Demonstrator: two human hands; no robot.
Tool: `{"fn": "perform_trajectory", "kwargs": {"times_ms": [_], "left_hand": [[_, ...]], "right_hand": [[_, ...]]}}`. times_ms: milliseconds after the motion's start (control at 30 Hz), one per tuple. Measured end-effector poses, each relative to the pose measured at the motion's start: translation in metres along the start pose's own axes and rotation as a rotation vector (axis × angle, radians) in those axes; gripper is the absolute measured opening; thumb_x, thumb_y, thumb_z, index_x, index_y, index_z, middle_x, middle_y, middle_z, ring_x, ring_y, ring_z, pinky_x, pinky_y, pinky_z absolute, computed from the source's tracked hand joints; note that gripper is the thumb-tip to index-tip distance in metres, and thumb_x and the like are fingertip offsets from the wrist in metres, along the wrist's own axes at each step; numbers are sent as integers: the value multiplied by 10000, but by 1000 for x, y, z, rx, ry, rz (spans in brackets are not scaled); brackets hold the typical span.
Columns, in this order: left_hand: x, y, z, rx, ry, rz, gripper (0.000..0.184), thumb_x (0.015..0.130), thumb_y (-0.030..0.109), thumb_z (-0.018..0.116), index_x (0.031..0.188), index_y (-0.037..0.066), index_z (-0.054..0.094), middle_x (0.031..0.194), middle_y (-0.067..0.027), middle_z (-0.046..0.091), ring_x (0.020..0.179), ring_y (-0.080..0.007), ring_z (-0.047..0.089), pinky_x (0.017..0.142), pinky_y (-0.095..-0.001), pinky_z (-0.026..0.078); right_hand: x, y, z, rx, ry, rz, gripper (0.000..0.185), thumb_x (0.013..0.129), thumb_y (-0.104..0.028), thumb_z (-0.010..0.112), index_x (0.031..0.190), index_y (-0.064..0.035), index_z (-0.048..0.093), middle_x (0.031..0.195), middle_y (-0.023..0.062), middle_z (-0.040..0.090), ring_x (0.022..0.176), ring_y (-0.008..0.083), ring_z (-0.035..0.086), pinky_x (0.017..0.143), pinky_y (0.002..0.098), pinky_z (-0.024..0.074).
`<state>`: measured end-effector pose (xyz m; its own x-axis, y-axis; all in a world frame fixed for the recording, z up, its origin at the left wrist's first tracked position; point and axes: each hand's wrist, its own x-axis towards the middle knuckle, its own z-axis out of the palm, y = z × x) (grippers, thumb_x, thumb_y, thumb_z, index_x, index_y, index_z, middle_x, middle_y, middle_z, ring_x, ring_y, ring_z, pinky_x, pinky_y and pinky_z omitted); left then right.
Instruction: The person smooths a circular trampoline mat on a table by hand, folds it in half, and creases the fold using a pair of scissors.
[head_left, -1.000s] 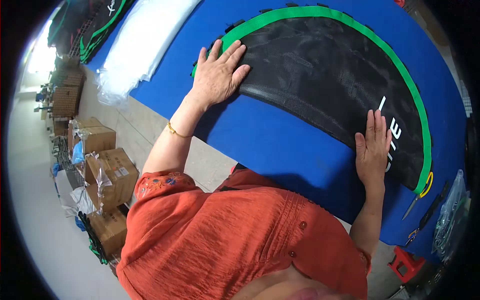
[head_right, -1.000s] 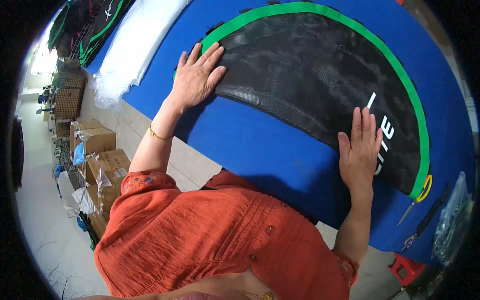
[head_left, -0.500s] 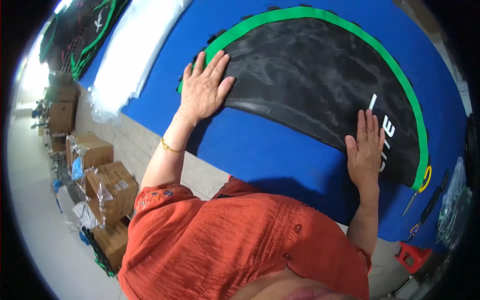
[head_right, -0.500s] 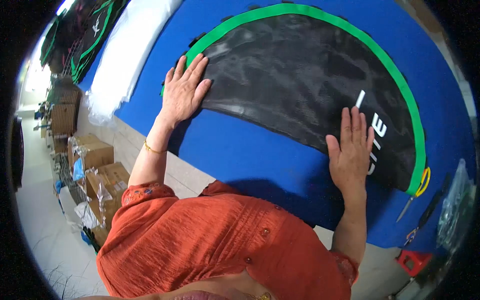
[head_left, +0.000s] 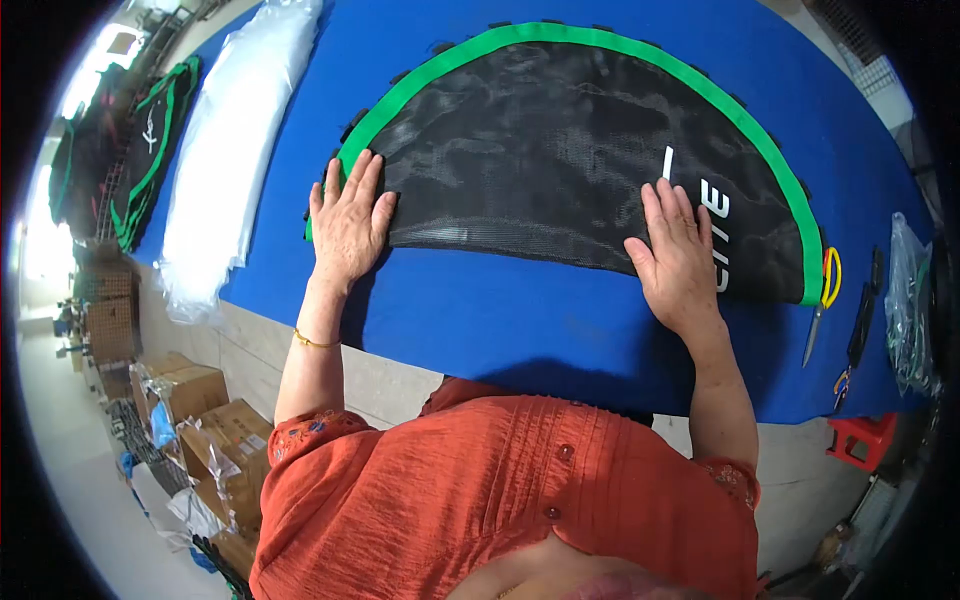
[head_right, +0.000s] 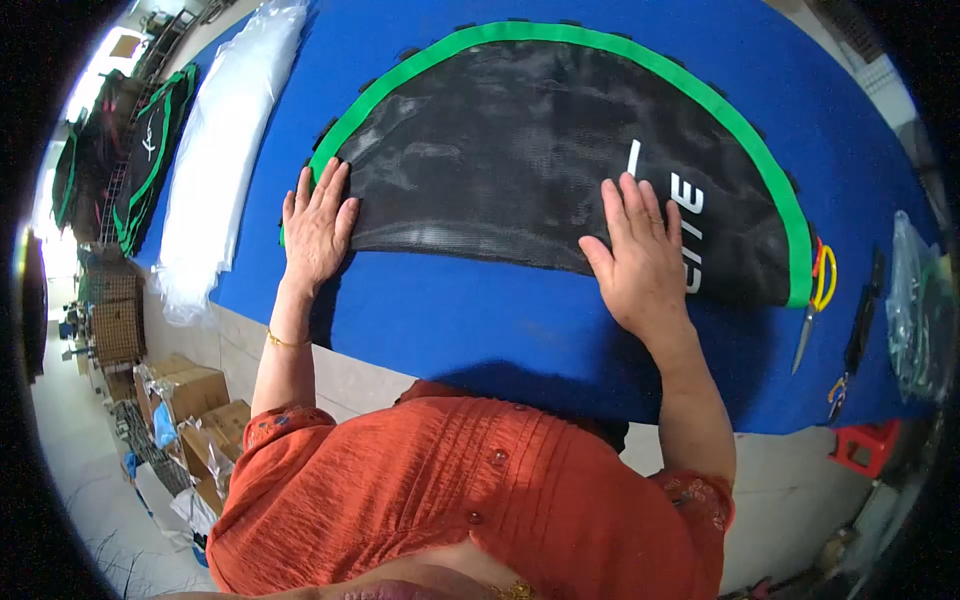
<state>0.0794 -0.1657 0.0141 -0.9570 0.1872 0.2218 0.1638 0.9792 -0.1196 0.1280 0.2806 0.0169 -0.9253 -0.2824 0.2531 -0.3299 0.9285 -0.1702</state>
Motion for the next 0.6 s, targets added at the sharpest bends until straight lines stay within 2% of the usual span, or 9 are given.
{"fn": "perform_trajectory", "kwargs": {"times_ms": [100, 133, 233, 267, 333, 400, 467, 533, 600], "left_hand": [[2, 9, -13, 104, -34, -21, 568, 1128, 435, 485, 1606, 129, 509, 1690, -85, 469, 1595, -424, 339, 1271, -654, 248], [4, 16, -18, 68, -13, -24, 524, 1096, 324, 569, 1555, 73, 546, 1664, -146, 485, 1572, -424, 378, 1259, -672, 257], [16, 50, -48, -199, 13, 96, 497, 1054, 191, 643, 1531, 74, 562, 1647, -150, 504, 1576, -389, 386, 1296, -631, 229], [24, 67, -54, -339, 41, 173, 487, 1010, 113, 678, 1485, 57, 588, 1600, -180, 544, 1536, -389, 449, 1294, -605, 259], [45, 102, -70, -542, 70, 337, 391, 1012, 91, 666, 1397, 28, 637, 1553, -216, 578, 1468, -417, 520, 1241, -525, 399], [76, 134, -72, -678, 142, 440, 296, 1008, 62, 662, 1300, 15, 682, 1496, -231, 614, 1319, -456, 623, 1083, -481, 548], [118, 161, -57, -695, 198, 498, 234, 1023, 110, 649, 1216, 3, 724, 1387, -231, 684, 1205, -450, 682, 1035, -479, 568], [165, 184, -34, -742, 89, 459, 238, 1019, 140, 643, 1182, 3, 750, 1283, -217, 729, 1172, -448, 691, 1008, -485, 574], [198, 195, -8, -633, 123, 414, 238, 1005, 140, 646, 1165, 6, 762, 1221, -205, 744, 1137, -440, 696, 994, -486, 573]], "right_hand": [[-2, 1, 4, -7, 27, 0, 694, 1051, -425, 656, 1595, -28, 489, 1646, 205, 474, 1549, 381, 418, 1281, 604, 266], [-2, 1, 3, -11, 20, 10, 704, 1056, -451, 644, 1601, -35, 484, 1647, 203, 471, 1554, 374, 412, 1283, 606, 263], [-2, 0, 3, -24, -8, 28, 705, 1065, -457, 625, 1611, -39, 472, 1661, 204, 455, 1566, 369, 395, 1290, 601, 252], [-2, -1, 4, -25, -13, 33, 707, 1067, -460, 619, 1614, -39, 468, 1665, 204, 449, 1570, 368, 388, 1292, 599, 248], [-2, 0, 3, -29, -26, 37, 710, 1072, -467, 608, 1619, -39, 460, 1673, 205, 438, 1578, 366, 375, 1297, 595, 239], [-2, -1, 3, -36, -34, 40, 709, 1076, -468, 599, 1622, -39, 455, 1679, 206, 429, 1579, 368, 371, 1299, 592, 234], [-2, -1, 3, -37, -37, 39, 710, 1074, -466, 602, 1621, -38, 456, 1678, 206, 430, 1575, 373, 375, 1298, 591, 234], [-2, 0, 3, -29, -30, 34, 711, 1068, -459, 616, 1618, -36, 461, 1672, 206, 440, 1565, 381, 388, 1293, 593, 241], [-2, 0, 1, -19, -12, 20, 717, 1056, -451, 636, 1612, -30, 468, 1661, 213, 453, 1554, 387, 402, 1287, 597, 250]]}}
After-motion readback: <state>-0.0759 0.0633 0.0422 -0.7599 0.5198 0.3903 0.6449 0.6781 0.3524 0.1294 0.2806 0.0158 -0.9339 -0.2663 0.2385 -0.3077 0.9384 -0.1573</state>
